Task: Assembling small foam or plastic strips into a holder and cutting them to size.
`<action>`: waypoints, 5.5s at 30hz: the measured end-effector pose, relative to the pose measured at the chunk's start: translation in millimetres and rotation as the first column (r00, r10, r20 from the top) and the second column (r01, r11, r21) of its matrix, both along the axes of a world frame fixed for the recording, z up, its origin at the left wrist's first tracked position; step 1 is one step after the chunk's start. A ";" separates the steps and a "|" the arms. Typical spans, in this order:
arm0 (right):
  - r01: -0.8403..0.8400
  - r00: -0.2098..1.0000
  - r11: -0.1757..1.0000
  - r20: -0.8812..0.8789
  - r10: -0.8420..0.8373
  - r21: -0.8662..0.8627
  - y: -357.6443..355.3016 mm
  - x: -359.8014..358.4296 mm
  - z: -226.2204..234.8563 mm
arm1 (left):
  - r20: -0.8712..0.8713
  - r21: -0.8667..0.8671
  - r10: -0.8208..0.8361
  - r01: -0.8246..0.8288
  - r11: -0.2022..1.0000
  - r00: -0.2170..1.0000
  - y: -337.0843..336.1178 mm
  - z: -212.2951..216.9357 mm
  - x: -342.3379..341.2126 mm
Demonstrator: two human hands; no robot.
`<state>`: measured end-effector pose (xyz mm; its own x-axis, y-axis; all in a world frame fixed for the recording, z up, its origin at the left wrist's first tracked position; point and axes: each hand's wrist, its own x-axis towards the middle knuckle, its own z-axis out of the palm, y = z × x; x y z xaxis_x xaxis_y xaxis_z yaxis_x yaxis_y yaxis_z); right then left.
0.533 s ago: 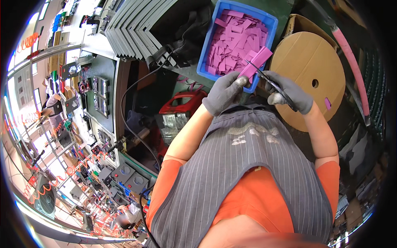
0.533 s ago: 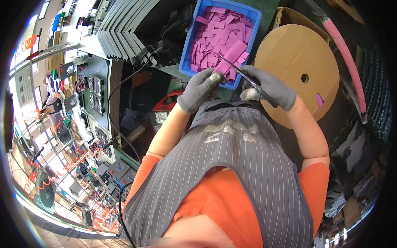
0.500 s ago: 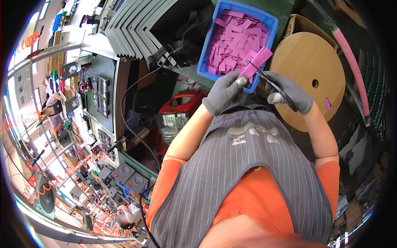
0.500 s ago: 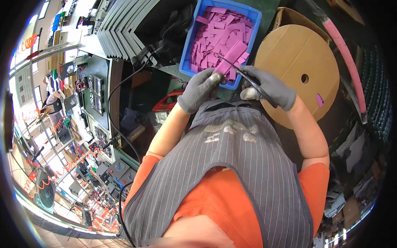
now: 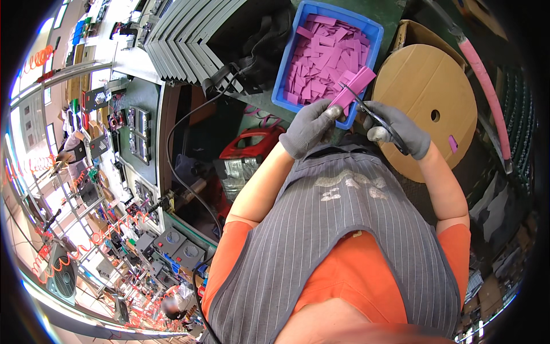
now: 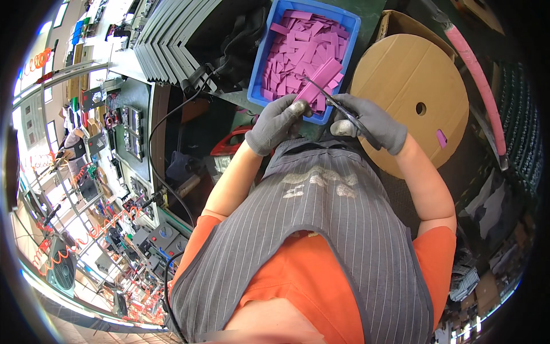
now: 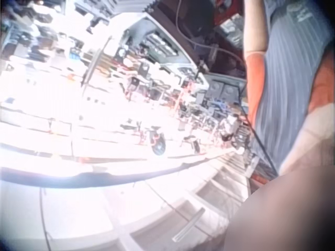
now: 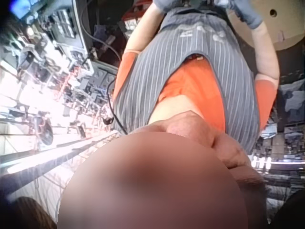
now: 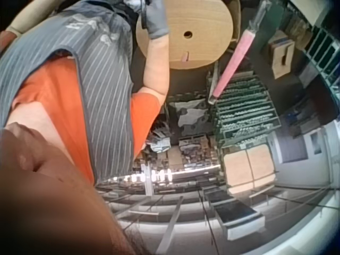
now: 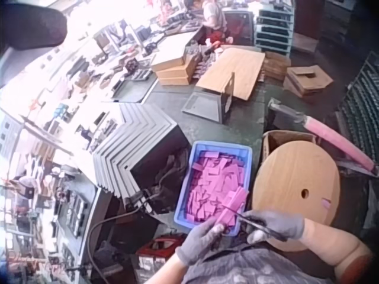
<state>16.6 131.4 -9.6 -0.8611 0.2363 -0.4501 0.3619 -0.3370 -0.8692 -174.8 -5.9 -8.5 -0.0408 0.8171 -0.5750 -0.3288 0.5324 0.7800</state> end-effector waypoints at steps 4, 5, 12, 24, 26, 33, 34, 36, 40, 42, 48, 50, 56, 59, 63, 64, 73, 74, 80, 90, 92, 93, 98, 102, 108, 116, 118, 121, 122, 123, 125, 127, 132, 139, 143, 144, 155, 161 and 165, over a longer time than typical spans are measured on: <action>0.007 1.000 0.998 -0.002 -0.007 -0.061 -0.5 1.4 2.2 | 0.028 0.003 0.010 -0.010 1.000 1.000 -1.0 -1.7 0.3; -0.026 0.999 0.997 0.030 0.028 -0.075 0.5 2.5 1.7 | 0.030 0.006 0.014 -0.014 1.000 0.999 -1.3 -1.7 0.6; -0.102 0.993 0.995 0.062 0.100 0.021 1.6 1.8 -4.0 | 0.032 0.001 0.002 -0.002 1.000 0.999 -2.4 -4.6 -0.1; -0.119 0.991 0.991 0.060 0.116 0.056 0.4 4.8 -0.8 | 0.060 -0.004 0.025 -0.025 1.000 0.998 -3.6 -4.5 -0.5; -0.103 0.992 0.994 0.074 0.102 0.019 0.1 2.9 3.9 | 0.052 -0.006 0.019 -0.019 1.000 0.998 -4.4 -5.1 0.0; -0.114 0.990 0.993 0.081 0.114 0.005 0.1 3.3 -1.2 | 0.036 -0.010 0.002 -0.002 1.000 0.999 -5.0 -5.8 0.2; -0.115 0.990 0.993 0.080 0.114 0.005 -0.2 3.6 -2.3 | 0.035 -0.010 0.000 0.000 1.000 0.999 -5.5 -5.4 0.0; -0.089 0.993 0.996 0.077 0.088 0.005 -1.0 5.7 -5.4 | 0.036 -0.008 -0.003 0.004 1.000 0.999 -5.9 -5.2 0.2; -0.103 0.994 0.993 0.049 0.101 0.049 -0.9 6.0 -8.3 | 0.043 -0.008 0.004 -0.004 1.000 0.999 -6.1 -7.0 1.5; -0.087 0.993 0.995 0.080 0.083 0.049 -1.3 3.5 -4.7 | 0.035 -0.006 0.006 -0.006 1.000 0.999 -5.9 -6.7 2.0; 0.033 0.978 0.991 0.207 -0.005 -0.133 1.4 1.6 -12.9 | 0.007 -0.067 -0.032 0.032 0.997 0.999 -0.2 -8.4 -3.2; 0.014 0.963 0.998 0.268 0.005 -0.067 3.2 -4.2 -9.0 | -0.025 -0.085 -0.034 0.031 0.996 0.999 1.1 -14.1 -4.5; 0.324 0.946 0.823 0.185 -0.267 -0.467 18.0 6.3 -22.6 | 0.000 -0.048 0.016 -0.016 0.999 1.000 -8.0 -7.9 -13.7; 0.342 0.932 0.926 -0.068 -0.356 -0.159 6.3 -11.1 3.5 | -0.021 -0.014 -0.057 0.057 0.998 0.998 -10.2 -7.1 -4.7; 0.141 0.988 0.984 -0.077 -0.133 0.106 0.9 -24.0 2.3 | 0.071 0.030 -0.137 0.135 0.990 0.988 -8.4 -2.2 8.5; 0.138 0.988 0.985 -0.079 -0.130 0.108 1.2 -24.9 4.4 | 0.068 0.032 -0.134 0.132 0.991 0.989 -8.7 -0.7 9.0; 0.332 0.932 0.927 -0.210 -0.294 0.175 27.5 -28.0 20.9 | 0.189 0.070 -0.088 0.076 0.995 0.978 -13.2 10.8 -0.3; 0.334 0.932 0.926 -0.209 -0.296 0.177 26.0 -27.0 18.2 | 0.161 0.068 -0.048 0.038 0.997 0.986 -13.0 9.3 -0.5; 0.313 0.945 0.902 0.003 -0.327 -0.296 13.6 10.2 25.0 | 0.050 0.040 0.101 -0.103 0.994 0.994 -10.6 12.9 -6.4; -0.207 0.978 0.926 0.046 0.203 0.316 -0.2 5.5 28.6 | 0.031 0.047 -0.013 0.012 0.999 0.999 -7.0 7.8 -0.3; -0.181 0.983 0.926 0.035 0.179 0.332 1.0 2.4 29.3 | 0.037 0.052 -0.010 0.008 0.999 0.999 -6.8 6.7 1.8; -0.178 0.984 0.927 0.035 0.177 0.331 0.9 2.6 27.0 | 0.049 0.066 -0.010 0.007 0.998 0.999 -7.0 5.6 2.7; -0.167 0.986 0.930 0.072 0.152 0.327 1.1 0.3 30.7 | 0.050 0.072 -0.014 0.010 0.997 0.999 -7.8 4.8 3.8; -0.117 0.993 0.955 0.039 0.111 0.274 -0.8 2.6 24.8 | 0.021 0.082 -0.019 0.017 0.996 1.000 -7.6 4.0 4.7; -0.122 0.993 0.964 0.039 0.116 0.236 4.2 1.6 20.2 | 0.001 0.053 -0.031 0.031 0.998 1.000 -3.0 9.2 5.3; -0.149 0.987 0.965 0.092 0.132 0.217 6.0 0.6 24.9 | 0.015 0.031 -0.008 0.007 0.999 1.000 -2.4 4.6 6.8; -0.122 0.991 0.969 0.081 0.107 0.213 5.5 -0.1 21.4 | 0.008 0.034 -0.007 0.007 0.999 1.000 -3.0 3.8 7.0; -0.065 0.995 0.988 0.083 0.053 0.139 6.2 -1.0 10.3 | -0.062 0.038 -0.033 0.035 0.999 0.998 0.7 10.1 6.3; -0.039 0.995 0.997 0.095 0.032 0.071 6.3 -1.6 8.1 | -0.062 0.039 -0.032 0.035 0.999 0.998 1.4 10.1 5.4; -0.060 0.991 0.993 0.127 0.046 0.104 6.3 -1.6 13.9 | -0.043 0.003 -0.040 0.040 0.999 0.998 3.2 9.1 3.8; -0.040 0.980 0.997 0.199 0.026 0.062 10.3 0.6 -0.3 | -0.025 -0.033 -0.047 0.046 0.998 0.999 6.7 0.7 -0.5; -0.072 0.954 0.979 0.300 0.012 0.192 12.3 -6.0 3.0 | -0.111 -0.050 -0.036 0.030 0.998 0.993 5.9 -16.9 -3.6; 0.195 0.975 0.905 0.172 -0.139 -0.379 31.5 9.2 -15.4 | -0.017 -0.061 -0.067 0.066 0.996 0.998 -4.2 -4.2 -13.7; 0.137 0.989 0.985 -0.046 -0.142 -0.104 4.4 -25.1 10.2 | 0.095 0.004 -0.162 0.163 0.987 0.982 -10.4 6.5 6.8; 0.172 0.984 0.985 -0.047 -0.172 -0.009 3.8 -28.9 20.6 | 0.149 0.041 -0.118 0.113 0.993 0.982 -16.8 4.4 8.6; 0.170 0.984 0.985 -0.048 -0.170 -0.010 7.2 -29.4 24.3 | 0.178 0.045 -0.120 0.113 0.993 0.977 -17.9 9.5 3.2; 0.257 0.936 0.958 -0.212 -0.280 -0.130 24.2 3.4 19.0 | 0.088 0.082 0.071 -0.078 0.994 0.994 -20.3 15.8 -8.1; -0.225 0.969 0.974 0.110 0.222 0.016 13.1 27.4 23.5 | 0.032 0.085 0.062 -0.064 0.994 0.998 -17.2 17.5 -6.6; -0.141 0.990 0.990 0.010 0.141 0.025 3.3 11.0 27.5 | 0.051 0.067 0.043 -0.046 0.997 0.998 -15.1 15.5 -0.3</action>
<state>27.6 134.7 17.9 -0.8829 0.1246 -0.4527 0.4113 -0.2598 -0.8737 -175.0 -21.0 7.0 -0.0507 0.8524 -0.5205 -0.3900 0.4629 0.7960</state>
